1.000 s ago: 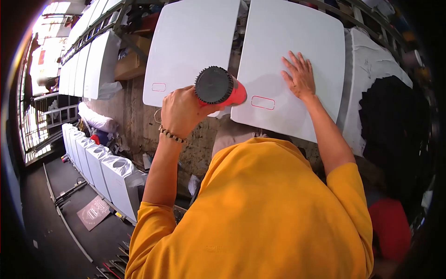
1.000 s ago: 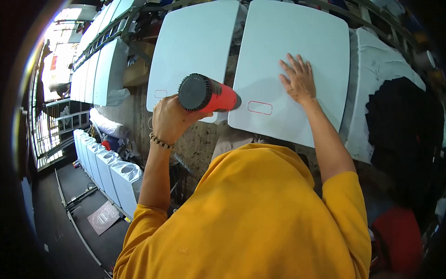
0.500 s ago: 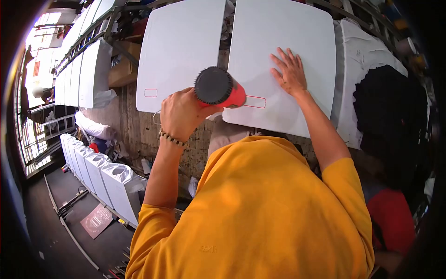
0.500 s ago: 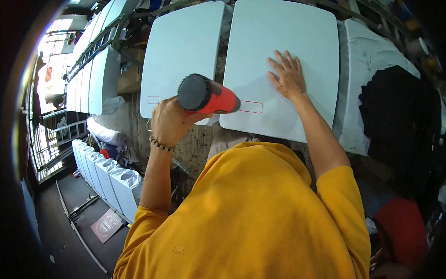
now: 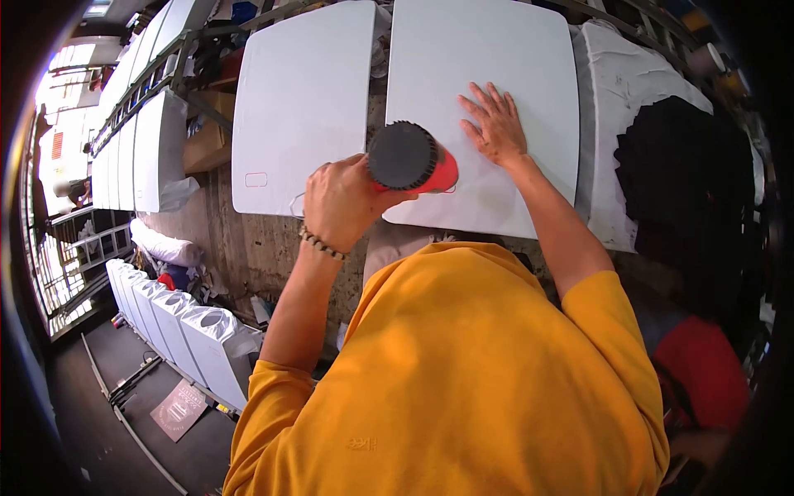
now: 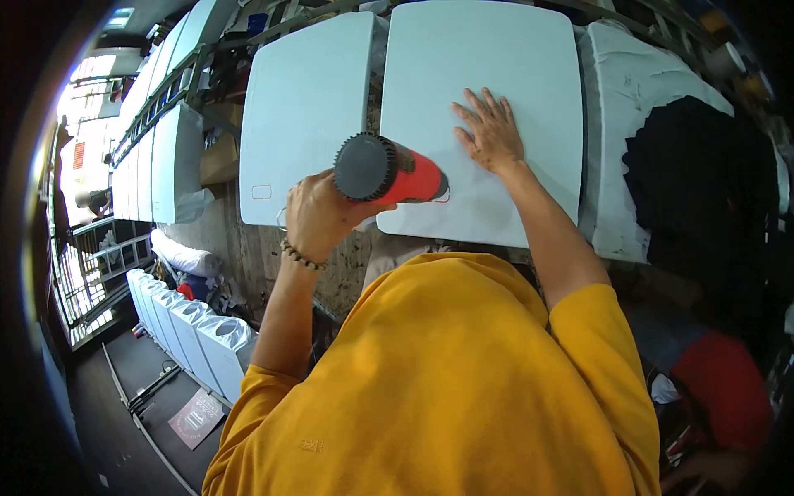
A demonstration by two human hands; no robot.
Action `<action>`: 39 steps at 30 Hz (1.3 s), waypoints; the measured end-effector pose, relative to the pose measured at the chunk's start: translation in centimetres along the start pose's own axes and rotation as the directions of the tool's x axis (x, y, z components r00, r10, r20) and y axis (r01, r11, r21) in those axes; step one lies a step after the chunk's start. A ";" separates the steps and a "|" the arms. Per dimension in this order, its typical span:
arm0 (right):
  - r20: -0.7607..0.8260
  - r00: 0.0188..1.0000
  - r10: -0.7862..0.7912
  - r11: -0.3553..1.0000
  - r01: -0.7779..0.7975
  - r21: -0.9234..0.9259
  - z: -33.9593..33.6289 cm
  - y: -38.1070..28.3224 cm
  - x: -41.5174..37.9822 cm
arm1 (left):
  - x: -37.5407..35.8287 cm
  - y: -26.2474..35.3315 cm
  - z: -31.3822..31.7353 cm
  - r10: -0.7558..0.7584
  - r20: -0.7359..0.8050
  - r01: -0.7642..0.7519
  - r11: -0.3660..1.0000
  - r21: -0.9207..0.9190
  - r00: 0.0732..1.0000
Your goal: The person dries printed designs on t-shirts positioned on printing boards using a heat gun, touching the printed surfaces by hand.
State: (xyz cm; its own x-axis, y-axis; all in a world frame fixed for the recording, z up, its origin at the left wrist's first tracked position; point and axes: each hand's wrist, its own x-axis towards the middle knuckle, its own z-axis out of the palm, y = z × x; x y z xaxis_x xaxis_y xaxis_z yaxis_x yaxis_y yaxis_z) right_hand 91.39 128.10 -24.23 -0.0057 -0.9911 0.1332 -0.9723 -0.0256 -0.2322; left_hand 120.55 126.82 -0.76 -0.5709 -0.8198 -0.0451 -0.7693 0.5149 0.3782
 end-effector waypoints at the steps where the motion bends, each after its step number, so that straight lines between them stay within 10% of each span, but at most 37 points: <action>1: -0.005 1.000 0.002 1.000 -0.002 0.007 0.1 0.0 -0.1 | 0.1 0.3 0.8 0.015 -0.040 -0.016 1.000 -0.017 0.999; 29: 0.010 1.000 0.027 0.997 -0.027 0.066 -0.6 -0.5 0.1 | -1.5 -2.4 -4.2 -0.077 0.042 0.066 0.976 0.208 0.996; 39: -0.051 0.998 0.029 0.996 -0.025 0.084 0.3 -0.3 -0.2 | 0.5 1.4 0.3 0.079 -0.007 -0.080 0.997 -0.023 0.997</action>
State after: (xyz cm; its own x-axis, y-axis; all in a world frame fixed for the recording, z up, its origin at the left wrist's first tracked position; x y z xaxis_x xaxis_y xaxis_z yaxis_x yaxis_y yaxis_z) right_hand 91.73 128.23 -24.46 -0.0458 -0.9834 0.1753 -0.9487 -0.0122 -0.3158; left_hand 119.06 127.22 -0.49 -0.6282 -0.7780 -0.0084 -0.7145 0.5725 0.4022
